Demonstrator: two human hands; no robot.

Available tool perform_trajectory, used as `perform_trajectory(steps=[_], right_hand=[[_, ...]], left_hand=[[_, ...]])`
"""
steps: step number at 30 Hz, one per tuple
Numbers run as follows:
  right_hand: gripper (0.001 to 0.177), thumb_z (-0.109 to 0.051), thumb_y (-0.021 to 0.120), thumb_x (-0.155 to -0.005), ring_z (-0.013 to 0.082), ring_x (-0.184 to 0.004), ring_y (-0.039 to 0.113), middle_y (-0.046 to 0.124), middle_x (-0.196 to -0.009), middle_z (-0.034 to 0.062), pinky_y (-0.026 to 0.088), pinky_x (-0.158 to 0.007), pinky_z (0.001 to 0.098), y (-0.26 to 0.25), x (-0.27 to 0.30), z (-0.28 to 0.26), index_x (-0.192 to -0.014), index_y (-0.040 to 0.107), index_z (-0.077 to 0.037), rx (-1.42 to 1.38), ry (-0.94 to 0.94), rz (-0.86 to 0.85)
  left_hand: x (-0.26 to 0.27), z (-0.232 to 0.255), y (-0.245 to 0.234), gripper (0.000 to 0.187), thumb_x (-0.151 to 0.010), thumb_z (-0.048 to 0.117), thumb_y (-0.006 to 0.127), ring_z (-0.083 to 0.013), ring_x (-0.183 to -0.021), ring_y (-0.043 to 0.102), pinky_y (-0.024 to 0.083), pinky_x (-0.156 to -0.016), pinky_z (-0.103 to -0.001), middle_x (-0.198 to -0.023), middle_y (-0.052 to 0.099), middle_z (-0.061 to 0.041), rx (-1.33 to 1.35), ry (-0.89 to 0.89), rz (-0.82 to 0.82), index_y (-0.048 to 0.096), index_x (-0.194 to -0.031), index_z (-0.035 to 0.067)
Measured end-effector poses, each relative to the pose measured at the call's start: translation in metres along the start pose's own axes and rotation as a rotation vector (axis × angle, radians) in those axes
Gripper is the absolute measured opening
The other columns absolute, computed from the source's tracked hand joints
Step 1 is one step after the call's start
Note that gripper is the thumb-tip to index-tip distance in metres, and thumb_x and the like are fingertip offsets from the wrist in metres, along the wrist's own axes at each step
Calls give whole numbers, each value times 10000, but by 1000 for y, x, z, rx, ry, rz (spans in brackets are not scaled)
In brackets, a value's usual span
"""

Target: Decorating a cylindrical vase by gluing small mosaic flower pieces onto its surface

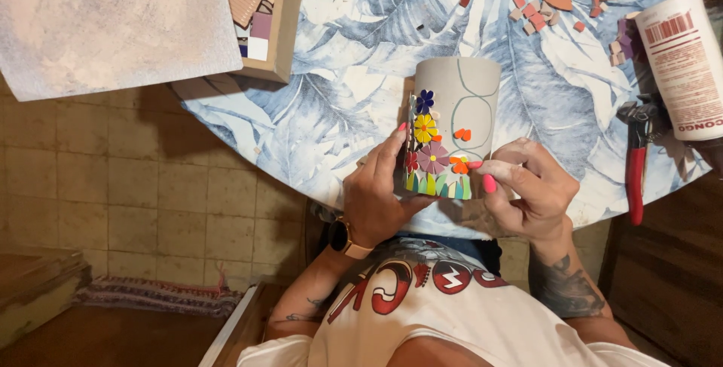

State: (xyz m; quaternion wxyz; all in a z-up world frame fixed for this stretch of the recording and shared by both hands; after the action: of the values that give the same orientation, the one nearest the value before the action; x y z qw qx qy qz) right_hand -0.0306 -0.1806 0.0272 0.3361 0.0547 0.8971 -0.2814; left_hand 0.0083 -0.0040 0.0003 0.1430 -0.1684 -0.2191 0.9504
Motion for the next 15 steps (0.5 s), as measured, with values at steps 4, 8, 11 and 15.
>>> perform_trajectory(steps=[4, 8, 11, 15], right_hand=[[137, -46, 547, -767, 243, -498, 475, 466, -642, 156, 416, -473, 351, 0, 1, 1, -716, 614, 63, 3, -2, -4], [145, -50, 540, -773, 240, -494, 475, 470, -633, 151, 415, -471, 344, 0, 1, 0, -708, 613, 58, 2, 3, -1], [135, -43, 542, -769, 244, -498, 478, 475, -637, 153, 415, -472, 346, 0, 1, 0, -713, 615, 56, 5, 9, -4], [152, -59, 536, -782, 247, -506, 486, 473, -641, 156, 419, -483, 353, -1, 3, 1, -711, 610, 53, -17, 21, 17]], left_hand=[[0, 0, 0, 740, -588, 348, 749, -394, -873, 587, 495, -709, -449, -1022, 550, -228, 5, 1, 1, 438, -1156, -11], [0, 0, 0, 736, -591, 332, 753, -398, -874, 586, 494, -713, -449, -1027, 548, -232, 11, 2, 1, 436, -1157, -14], [1, -1, 1, 744, -587, 348, 752, -392, -882, 585, 494, -715, -444, -1034, 548, -225, 6, 2, 4, 437, -1160, -8], [0, 1, -1, 744, -583, 340, 754, -389, -891, 583, 493, -718, -442, -1045, 546, -219, 3, 4, 3, 437, -1162, -3]])
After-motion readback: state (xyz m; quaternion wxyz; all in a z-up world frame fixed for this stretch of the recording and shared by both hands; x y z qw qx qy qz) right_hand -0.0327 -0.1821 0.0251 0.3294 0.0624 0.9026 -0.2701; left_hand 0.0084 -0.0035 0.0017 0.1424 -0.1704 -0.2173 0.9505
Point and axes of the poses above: each hand's wrist, its own x-axis away from the middle knuckle, its own y-axis out of the palm, z = x × y, the point moved 1 cm from there along -x, towards the middle knuckle
